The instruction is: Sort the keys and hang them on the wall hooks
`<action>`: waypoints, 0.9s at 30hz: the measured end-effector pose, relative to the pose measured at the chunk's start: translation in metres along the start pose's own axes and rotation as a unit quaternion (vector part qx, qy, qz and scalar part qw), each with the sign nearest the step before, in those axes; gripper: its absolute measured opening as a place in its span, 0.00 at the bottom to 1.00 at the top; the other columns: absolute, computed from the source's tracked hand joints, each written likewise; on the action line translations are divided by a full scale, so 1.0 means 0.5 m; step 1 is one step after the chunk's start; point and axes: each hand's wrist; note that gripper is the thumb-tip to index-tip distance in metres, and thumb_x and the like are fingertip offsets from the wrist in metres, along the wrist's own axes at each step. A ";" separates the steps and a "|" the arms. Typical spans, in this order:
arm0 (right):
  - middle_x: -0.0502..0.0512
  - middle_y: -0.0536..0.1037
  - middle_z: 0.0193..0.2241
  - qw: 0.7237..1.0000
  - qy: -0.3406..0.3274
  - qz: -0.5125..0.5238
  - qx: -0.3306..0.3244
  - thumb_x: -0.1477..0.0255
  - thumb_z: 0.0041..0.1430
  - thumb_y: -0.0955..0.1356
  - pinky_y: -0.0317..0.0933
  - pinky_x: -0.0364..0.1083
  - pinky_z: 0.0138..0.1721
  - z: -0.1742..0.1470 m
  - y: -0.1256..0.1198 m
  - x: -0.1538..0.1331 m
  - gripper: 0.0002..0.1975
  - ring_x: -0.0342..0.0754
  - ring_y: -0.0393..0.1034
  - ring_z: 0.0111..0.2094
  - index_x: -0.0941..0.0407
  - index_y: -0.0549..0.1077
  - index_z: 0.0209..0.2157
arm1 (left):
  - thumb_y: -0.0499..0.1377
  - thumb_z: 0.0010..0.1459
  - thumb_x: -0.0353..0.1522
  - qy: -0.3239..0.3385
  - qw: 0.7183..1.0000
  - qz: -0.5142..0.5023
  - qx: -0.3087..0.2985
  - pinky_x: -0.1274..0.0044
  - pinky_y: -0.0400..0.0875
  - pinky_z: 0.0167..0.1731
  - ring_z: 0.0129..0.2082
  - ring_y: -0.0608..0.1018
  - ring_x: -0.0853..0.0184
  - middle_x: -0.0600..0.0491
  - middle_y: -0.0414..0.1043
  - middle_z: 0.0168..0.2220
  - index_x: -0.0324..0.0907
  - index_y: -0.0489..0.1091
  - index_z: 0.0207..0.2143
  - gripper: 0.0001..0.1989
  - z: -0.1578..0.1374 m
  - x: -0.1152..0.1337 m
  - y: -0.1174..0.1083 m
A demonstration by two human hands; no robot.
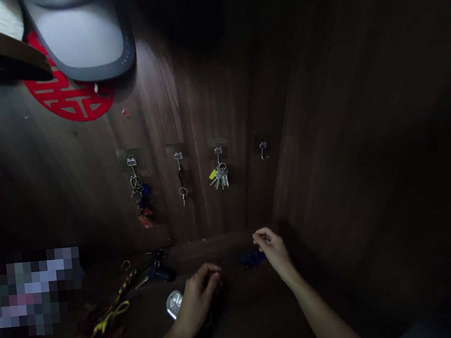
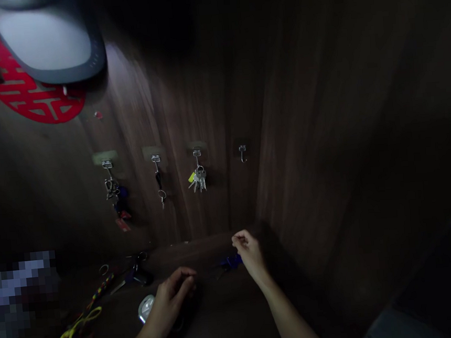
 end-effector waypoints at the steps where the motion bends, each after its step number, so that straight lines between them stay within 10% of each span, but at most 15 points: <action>1: 0.50 0.72 0.19 1.000 0.001 -0.002 -0.001 0.57 0.44 0.68 0.59 0.41 0.20 -0.003 -0.001 0.006 0.15 0.46 0.68 0.22 0.56 0.69 0.23 | 0.53 0.56 0.44 0.002 1.000 0.004 0.002 0.80 0.65 0.28 0.28 0.72 0.68 0.56 0.69 0.25 0.42 0.69 0.37 0.16 -0.001 0.003 0.000; 18: 0.48 0.71 0.21 0.955 -0.138 -0.242 -0.098 0.67 0.55 0.62 0.58 0.42 0.26 -0.036 0.008 0.024 0.08 0.45 0.65 0.23 0.53 0.69 0.26 | 0.54 0.55 0.43 0.023 0.986 -0.027 0.164 0.81 0.66 0.25 0.25 0.71 0.70 0.57 0.68 0.25 0.42 0.68 0.40 0.16 -0.002 0.018 -0.014; 27: 0.52 0.75 0.31 0.939 -0.170 -0.238 -0.179 0.69 0.57 0.61 0.61 0.43 0.30 -0.049 0.018 0.012 0.09 0.47 0.70 0.33 0.52 0.71 0.30 | 0.53 0.55 0.41 0.030 0.950 0.034 0.308 0.77 0.69 0.30 0.31 0.75 0.65 0.53 0.72 0.30 0.40 0.67 0.39 0.15 0.026 -0.010 -0.129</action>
Point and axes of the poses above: each hand's wrist, its own z-axis towards the middle knuckle, its own y-axis out of the palm, x = y × z
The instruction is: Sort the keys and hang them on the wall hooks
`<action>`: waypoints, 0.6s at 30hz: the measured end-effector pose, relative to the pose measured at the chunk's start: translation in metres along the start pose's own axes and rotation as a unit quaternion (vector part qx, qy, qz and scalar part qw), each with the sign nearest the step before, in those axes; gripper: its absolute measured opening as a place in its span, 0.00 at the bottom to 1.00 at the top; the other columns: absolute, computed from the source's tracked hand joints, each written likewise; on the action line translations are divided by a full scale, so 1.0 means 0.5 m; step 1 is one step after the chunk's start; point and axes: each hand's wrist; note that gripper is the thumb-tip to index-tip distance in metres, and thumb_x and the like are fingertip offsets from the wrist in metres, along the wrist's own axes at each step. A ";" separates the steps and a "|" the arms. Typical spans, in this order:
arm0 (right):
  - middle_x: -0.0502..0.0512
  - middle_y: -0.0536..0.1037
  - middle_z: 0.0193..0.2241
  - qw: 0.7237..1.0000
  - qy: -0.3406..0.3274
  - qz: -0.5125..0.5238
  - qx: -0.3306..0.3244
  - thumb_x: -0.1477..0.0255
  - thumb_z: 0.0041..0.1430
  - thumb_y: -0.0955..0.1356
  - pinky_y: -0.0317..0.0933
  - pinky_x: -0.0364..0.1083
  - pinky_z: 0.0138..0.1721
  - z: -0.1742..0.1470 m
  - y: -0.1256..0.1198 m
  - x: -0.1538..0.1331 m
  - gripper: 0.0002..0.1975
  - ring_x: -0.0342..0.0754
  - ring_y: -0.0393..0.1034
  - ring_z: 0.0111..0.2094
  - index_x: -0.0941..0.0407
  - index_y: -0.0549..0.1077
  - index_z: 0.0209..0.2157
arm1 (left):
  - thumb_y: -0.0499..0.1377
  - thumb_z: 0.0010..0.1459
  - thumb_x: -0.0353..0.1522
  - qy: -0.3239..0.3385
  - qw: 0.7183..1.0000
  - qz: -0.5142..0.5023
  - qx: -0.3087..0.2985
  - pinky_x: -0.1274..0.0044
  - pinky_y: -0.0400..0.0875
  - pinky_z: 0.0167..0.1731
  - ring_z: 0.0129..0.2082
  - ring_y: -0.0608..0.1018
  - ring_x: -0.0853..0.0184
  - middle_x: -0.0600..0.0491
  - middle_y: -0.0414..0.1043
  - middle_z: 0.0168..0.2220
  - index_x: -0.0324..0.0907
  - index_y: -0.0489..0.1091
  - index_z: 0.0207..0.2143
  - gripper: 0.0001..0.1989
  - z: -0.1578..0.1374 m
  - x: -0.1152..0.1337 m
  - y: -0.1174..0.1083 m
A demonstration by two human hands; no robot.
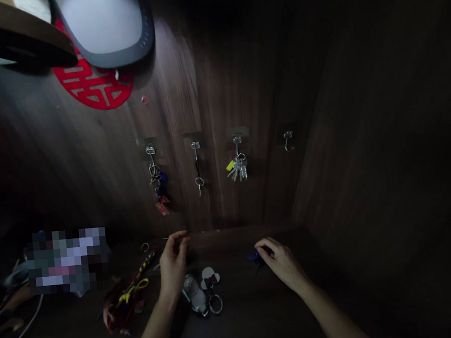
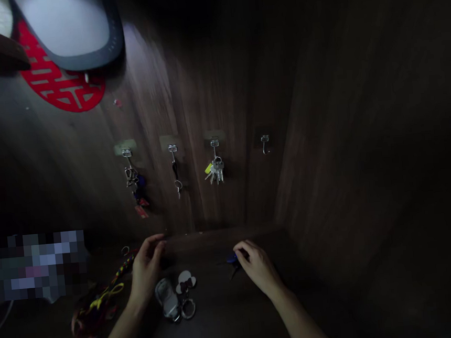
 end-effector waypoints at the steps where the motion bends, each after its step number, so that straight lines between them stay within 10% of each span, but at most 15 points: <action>1: 0.52 0.75 0.31 1.000 -0.010 0.001 -0.012 0.69 0.58 0.61 0.62 0.43 0.32 -0.001 0.002 -0.004 0.09 0.48 0.70 0.34 0.52 0.71 0.30 | 0.52 0.55 0.40 0.006 0.999 0.046 0.000 0.77 0.69 0.31 0.32 0.75 0.64 0.53 0.73 0.30 0.41 0.68 0.38 0.14 0.009 -0.006 -0.013; 12: 0.51 0.76 0.30 0.995 -0.066 0.015 -0.071 0.72 0.57 0.62 0.62 0.45 0.39 -0.006 0.020 -0.023 0.08 0.47 0.70 0.36 0.51 0.72 0.30 | 0.49 0.59 0.31 -0.045 0.854 0.514 -0.070 0.66 0.66 0.40 0.46 0.72 0.54 0.44 0.71 0.45 0.42 0.66 0.46 0.14 0.025 -0.034 -0.085; 18: 0.51 0.75 0.31 0.995 -0.059 0.010 -0.075 0.71 0.57 0.62 0.62 0.45 0.40 -0.004 0.024 -0.018 0.08 0.47 0.70 0.36 0.51 0.72 0.31 | 0.49 0.60 0.30 0.003 0.864 0.486 -0.132 0.72 0.65 0.44 0.46 0.72 0.61 0.47 0.71 0.46 0.43 0.67 0.47 0.14 0.016 -0.045 -0.054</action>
Point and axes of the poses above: each hand's wrist, its own z-axis towards the middle knuckle, its own y-axis out of the palm, x = y × z
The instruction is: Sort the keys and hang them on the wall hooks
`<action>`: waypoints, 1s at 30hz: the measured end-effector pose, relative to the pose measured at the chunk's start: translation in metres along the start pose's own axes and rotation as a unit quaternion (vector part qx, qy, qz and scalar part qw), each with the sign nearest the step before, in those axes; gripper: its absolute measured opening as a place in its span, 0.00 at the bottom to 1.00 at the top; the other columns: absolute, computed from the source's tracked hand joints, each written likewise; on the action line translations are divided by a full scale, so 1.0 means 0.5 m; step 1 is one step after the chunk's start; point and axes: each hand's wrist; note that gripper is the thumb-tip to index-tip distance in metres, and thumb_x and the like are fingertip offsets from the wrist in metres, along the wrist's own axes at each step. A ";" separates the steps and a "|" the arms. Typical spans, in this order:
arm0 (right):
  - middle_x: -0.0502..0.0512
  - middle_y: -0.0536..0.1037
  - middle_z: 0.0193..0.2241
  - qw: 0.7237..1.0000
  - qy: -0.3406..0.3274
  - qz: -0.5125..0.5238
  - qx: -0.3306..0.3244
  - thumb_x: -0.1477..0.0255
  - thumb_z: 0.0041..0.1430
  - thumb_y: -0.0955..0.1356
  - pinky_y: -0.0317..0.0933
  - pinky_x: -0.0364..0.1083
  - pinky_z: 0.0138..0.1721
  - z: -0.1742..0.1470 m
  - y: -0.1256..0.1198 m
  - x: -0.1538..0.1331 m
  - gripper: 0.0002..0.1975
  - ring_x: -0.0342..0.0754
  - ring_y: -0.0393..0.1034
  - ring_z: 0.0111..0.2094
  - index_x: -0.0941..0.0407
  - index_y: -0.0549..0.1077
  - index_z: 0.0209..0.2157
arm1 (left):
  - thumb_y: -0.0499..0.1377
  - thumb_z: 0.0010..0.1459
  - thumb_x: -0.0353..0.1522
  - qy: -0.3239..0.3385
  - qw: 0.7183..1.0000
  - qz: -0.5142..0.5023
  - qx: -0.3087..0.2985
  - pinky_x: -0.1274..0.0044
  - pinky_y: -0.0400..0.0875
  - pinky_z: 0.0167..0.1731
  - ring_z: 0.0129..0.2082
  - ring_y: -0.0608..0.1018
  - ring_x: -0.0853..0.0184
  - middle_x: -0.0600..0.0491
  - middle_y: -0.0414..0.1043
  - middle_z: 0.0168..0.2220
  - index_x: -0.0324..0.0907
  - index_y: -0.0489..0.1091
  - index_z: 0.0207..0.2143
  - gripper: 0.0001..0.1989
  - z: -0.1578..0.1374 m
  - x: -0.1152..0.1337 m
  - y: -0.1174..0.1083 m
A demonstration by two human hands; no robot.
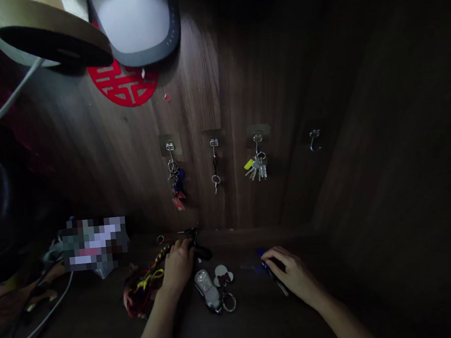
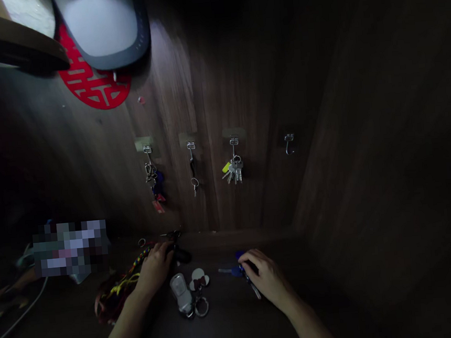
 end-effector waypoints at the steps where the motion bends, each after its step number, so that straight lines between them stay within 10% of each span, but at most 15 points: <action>1: 0.51 0.75 0.31 1.000 0.000 0.000 0.000 0.71 0.57 0.62 0.62 0.45 0.40 0.000 0.000 0.001 0.08 0.47 0.70 0.37 0.51 0.72 0.31 | 0.50 0.59 0.30 0.021 1.000 -0.014 -0.004 0.73 0.65 0.45 0.47 0.72 0.62 0.48 0.71 0.46 0.43 0.67 0.47 0.14 -0.001 0.007 0.005; 10: 0.50 0.75 0.31 1.000 0.002 -0.005 0.000 0.71 0.57 0.61 0.62 0.44 0.40 0.000 -0.004 -0.006 0.08 0.48 0.71 0.36 0.50 0.72 0.31 | 0.48 0.58 0.26 0.237 0.926 -0.286 -0.068 0.74 0.65 0.49 0.47 0.73 0.66 0.52 0.74 0.46 0.45 0.70 0.46 0.17 -0.021 0.054 0.039; 18: 0.51 0.75 0.32 1.000 0.000 -0.001 -0.008 0.71 0.58 0.61 0.62 0.45 0.40 0.000 -0.002 0.000 0.08 0.48 0.70 0.37 0.51 0.72 0.31 | 0.52 0.57 0.27 0.111 0.980 -0.139 0.087 0.66 0.62 0.51 0.52 0.67 0.59 0.45 0.66 0.52 0.41 0.69 0.46 0.15 -0.008 0.030 0.034; 24: 0.50 0.75 0.31 1.000 0.000 -0.010 -0.002 0.71 0.57 0.62 0.62 0.44 0.40 0.001 -0.003 -0.002 0.08 0.47 0.71 0.36 0.51 0.72 0.31 | 0.54 0.57 0.30 0.055 0.996 -0.056 0.037 0.63 0.58 0.53 0.53 0.67 0.57 0.45 0.66 0.54 0.43 0.70 0.47 0.15 0.000 0.007 0.048; 30: 0.51 0.75 0.31 1.000 0.000 -0.018 -0.001 0.72 0.58 0.61 0.62 0.45 0.40 -0.002 -0.002 -0.002 0.08 0.47 0.70 0.37 0.51 0.72 0.31 | 0.53 0.56 0.28 0.140 0.979 -0.146 -0.005 0.67 0.60 0.51 0.47 0.73 0.63 0.51 0.74 0.44 0.46 0.75 0.35 0.11 0.002 0.015 0.041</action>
Point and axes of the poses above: each hand's wrist, its own z-axis towards the middle knuckle, its own y-axis out of the palm, x = y × z
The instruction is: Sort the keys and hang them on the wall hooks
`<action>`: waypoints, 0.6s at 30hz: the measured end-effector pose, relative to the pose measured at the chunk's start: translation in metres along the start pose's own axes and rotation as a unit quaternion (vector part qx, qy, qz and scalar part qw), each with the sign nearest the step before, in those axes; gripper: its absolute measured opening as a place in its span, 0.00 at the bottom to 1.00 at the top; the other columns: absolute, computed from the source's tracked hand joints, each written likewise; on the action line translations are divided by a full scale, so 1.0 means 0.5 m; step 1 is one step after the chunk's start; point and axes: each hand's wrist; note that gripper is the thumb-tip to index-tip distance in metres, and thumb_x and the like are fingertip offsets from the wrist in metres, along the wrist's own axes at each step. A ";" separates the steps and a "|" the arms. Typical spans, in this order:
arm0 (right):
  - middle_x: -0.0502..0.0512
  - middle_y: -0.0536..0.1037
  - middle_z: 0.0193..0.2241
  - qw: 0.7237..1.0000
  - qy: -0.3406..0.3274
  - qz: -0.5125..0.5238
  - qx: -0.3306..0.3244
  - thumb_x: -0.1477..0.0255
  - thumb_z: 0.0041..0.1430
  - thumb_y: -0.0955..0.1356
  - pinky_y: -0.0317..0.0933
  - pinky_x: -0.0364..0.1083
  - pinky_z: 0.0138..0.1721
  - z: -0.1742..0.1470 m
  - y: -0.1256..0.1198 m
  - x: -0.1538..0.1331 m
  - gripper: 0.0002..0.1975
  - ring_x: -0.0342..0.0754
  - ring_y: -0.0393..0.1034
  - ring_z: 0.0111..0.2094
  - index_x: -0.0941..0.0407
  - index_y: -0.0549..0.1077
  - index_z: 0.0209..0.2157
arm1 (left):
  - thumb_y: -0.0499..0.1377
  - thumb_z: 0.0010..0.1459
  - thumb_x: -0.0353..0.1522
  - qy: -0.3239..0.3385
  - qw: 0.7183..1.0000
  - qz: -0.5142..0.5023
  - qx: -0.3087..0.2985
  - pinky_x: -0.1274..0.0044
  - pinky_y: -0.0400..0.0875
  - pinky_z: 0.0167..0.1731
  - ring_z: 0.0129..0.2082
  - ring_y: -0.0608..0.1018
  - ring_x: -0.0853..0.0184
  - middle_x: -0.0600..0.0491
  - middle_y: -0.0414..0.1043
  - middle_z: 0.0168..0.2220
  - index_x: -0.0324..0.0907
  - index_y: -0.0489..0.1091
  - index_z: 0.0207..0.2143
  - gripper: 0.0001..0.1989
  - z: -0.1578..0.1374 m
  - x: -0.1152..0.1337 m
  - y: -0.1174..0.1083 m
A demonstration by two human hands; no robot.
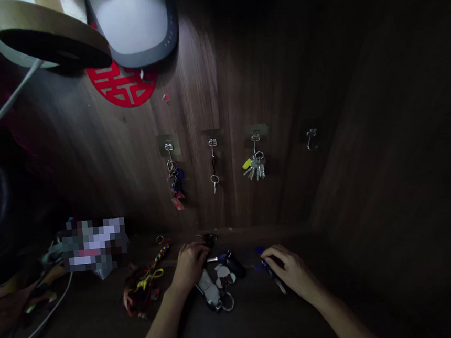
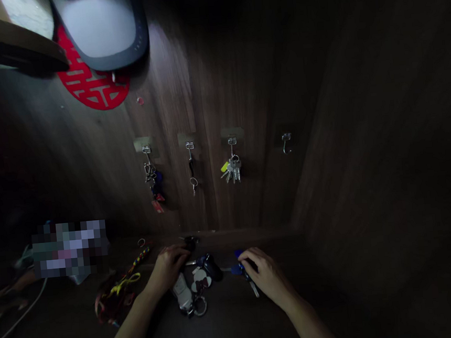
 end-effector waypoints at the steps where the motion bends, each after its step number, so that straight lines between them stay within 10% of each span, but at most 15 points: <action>1: 0.51 0.75 0.32 1.000 -0.003 -0.001 -0.001 0.72 0.58 0.61 0.62 0.44 0.40 -0.001 0.001 0.002 0.08 0.47 0.70 0.37 0.51 0.72 0.31 | 0.53 0.56 0.29 0.013 1.000 -0.010 -0.008 0.68 0.60 0.52 0.45 0.74 0.63 0.53 0.76 0.42 0.46 0.75 0.33 0.10 0.000 0.005 -0.001; 9: 0.50 0.75 0.31 1.000 -0.007 -0.005 0.013 0.73 0.58 0.61 0.61 0.44 0.40 0.000 0.006 0.007 0.08 0.46 0.70 0.36 0.51 0.71 0.31 | 0.51 0.57 0.30 0.047 0.997 -0.028 0.061 0.65 0.62 0.50 0.45 0.73 0.61 0.51 0.74 0.43 0.45 0.68 0.46 0.14 -0.001 0.046 0.009; 18: 0.50 0.74 0.30 1.000 -0.011 -0.005 0.024 0.75 0.58 0.61 0.61 0.44 0.39 0.003 0.005 0.000 0.08 0.46 0.69 0.36 0.52 0.71 0.31 | 0.48 0.60 0.28 0.089 0.994 0.050 -0.035 0.67 0.61 0.50 0.51 0.69 0.61 0.50 0.70 0.49 0.44 0.66 0.48 0.15 0.015 0.092 0.038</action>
Point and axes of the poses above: each hand's wrist, its own z-axis towards the middle knuckle, its own y-axis out of the palm, x = y × z
